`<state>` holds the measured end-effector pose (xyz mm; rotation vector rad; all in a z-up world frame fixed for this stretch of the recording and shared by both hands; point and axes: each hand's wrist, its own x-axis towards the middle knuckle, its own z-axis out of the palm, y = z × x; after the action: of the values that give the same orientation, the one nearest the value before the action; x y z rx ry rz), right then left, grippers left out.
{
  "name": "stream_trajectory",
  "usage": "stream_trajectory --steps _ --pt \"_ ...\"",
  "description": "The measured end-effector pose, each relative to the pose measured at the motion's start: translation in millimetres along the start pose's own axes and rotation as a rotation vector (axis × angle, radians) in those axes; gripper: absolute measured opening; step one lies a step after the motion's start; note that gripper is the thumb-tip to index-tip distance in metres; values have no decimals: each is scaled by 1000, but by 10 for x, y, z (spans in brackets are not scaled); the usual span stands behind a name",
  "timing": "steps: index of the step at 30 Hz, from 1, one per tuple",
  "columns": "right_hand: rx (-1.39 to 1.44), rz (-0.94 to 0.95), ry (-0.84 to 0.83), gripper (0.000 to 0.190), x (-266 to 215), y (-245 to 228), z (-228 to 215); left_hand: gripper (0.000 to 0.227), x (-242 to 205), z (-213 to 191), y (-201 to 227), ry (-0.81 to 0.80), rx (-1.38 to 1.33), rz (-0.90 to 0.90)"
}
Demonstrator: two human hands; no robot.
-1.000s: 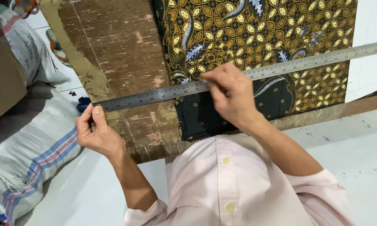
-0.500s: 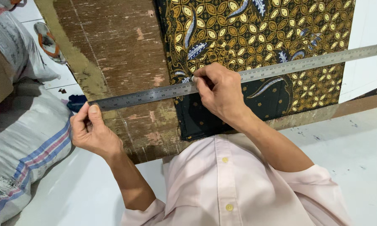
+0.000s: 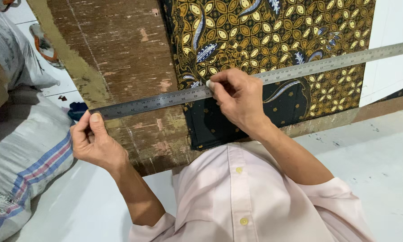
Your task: The person measures a patterned fabric on a table using a metal ruler and marks it with chalk. They then place a paper pattern on the fabric and trace its outline with chalk.
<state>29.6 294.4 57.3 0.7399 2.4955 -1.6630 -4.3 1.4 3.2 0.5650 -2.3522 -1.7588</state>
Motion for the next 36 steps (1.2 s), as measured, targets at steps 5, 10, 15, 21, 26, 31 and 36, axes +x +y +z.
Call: stream_trajectory --steps 5,10,15,21,26,31,36 --pt "-191 -183 24 4 23 -18 38 7 -6 -9 -7 -16 -3 36" --pt "-286 -230 2 7 75 -49 46 8 1 -24 -41 -20 22 59" --pt "-330 -199 -39 7 107 -59 55 14 -83 -133 13 -61 76 38" --pt "-364 -244 -60 4 59 -63 53 14 -246 -246 18 -85 38 36" --pt "-360 -307 -15 6 102 -86 87 15 -241 -196 -45 -47 18 34" --pt "-224 -206 -24 8 96 -17 -55 13 -241 -207 -56 -14 93 20" --pt "-464 -395 89 17 31 238 -613 10 -219 -209 -48 -41 61 54"
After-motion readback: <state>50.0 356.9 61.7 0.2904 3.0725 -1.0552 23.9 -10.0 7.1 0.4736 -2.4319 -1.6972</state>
